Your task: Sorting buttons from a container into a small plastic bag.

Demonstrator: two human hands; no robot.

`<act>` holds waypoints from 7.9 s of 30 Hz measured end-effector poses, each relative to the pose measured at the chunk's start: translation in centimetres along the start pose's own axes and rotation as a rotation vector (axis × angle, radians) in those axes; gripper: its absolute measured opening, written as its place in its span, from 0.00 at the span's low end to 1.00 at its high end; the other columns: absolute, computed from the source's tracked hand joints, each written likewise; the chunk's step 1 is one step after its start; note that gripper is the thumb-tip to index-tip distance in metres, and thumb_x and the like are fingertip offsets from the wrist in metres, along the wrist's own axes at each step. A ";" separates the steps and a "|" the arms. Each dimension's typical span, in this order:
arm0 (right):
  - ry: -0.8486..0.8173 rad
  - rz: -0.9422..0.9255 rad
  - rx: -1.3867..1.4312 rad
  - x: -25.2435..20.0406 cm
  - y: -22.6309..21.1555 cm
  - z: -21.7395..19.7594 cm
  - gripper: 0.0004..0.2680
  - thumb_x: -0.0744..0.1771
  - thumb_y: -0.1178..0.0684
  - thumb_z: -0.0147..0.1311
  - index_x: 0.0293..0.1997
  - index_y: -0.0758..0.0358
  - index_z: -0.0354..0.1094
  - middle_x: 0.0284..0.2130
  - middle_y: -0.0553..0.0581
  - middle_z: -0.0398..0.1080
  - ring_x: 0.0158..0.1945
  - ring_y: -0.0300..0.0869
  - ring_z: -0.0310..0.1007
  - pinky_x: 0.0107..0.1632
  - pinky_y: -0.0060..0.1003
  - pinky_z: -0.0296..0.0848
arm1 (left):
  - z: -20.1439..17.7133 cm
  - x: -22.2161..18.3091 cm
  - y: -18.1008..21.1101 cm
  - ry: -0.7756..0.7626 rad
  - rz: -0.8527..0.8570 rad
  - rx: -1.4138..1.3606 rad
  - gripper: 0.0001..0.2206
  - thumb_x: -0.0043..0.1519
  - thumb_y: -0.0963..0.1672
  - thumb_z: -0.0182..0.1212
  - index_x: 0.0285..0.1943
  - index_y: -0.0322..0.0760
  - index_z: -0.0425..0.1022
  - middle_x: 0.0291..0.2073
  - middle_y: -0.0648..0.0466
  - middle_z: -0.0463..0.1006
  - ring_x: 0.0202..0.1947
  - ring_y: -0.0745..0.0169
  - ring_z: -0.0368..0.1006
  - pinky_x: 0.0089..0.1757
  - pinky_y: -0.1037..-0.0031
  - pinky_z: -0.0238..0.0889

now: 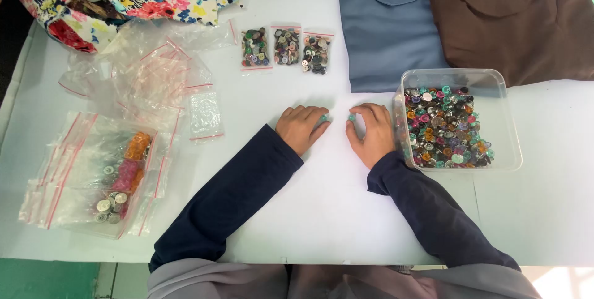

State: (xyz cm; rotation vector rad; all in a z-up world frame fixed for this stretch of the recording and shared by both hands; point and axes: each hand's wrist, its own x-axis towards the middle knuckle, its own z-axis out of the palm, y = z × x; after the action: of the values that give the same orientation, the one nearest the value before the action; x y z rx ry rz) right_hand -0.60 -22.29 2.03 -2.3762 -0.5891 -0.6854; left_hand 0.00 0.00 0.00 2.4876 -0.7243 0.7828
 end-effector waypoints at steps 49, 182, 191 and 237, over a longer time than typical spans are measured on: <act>0.071 0.118 0.078 2.4 5.2 -16.2 0.11 0.65 0.67 0.60 0.50 0.58 0.78 0.37 0.57 0.78 0.41 0.51 0.79 0.41 0.44 0.79 | 1.0 14.8 10.8 -0.106 -0.032 -0.837 0.15 0.49 0.39 0.64 0.46 0.43 0.76 0.21 0.55 0.75 0.22 0.60 0.74 0.31 0.70 0.72; -0.310 0.417 0.514 2.5 12.5 -18.8 0.06 0.68 0.63 0.55 0.50 0.69 0.70 0.32 0.67 0.76 0.35 0.49 0.76 0.43 0.45 0.74 | 8.8 17.3 15.3 -0.474 0.138 0.002 0.04 0.57 0.48 0.67 0.34 0.50 0.78 0.46 0.56 0.64 0.47 0.54 0.66 0.45 0.66 0.60; 0.040 0.071 -0.133 1.6 11.2 -16.3 0.10 0.65 0.58 0.58 0.50 0.53 0.72 0.31 0.51 0.75 0.35 0.49 0.77 0.42 0.42 0.76 | 3.2 16.6 13.9 0.067 0.113 -0.312 0.09 0.54 0.47 0.61 0.37 0.50 0.65 0.21 0.61 0.70 0.28 0.59 0.74 0.40 0.69 0.65; 0.031 -0.029 0.106 -1.2 -4.5 -3.2 0.09 0.64 0.60 0.61 0.47 0.57 0.72 0.34 0.51 0.69 0.39 0.48 0.73 0.44 0.39 0.74 | -4.0 1.2 4.9 0.090 0.044 0.177 0.15 0.61 0.53 0.66 0.33 0.43 0.73 0.20 0.57 0.72 0.23 0.62 0.74 0.32 0.75 0.68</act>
State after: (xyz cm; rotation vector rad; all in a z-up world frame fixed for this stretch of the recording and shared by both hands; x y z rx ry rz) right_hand -5.06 -21.34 5.47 -2.2591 -0.6325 -0.6854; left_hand -3.62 -2.04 4.91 2.5796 -0.7078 1.0081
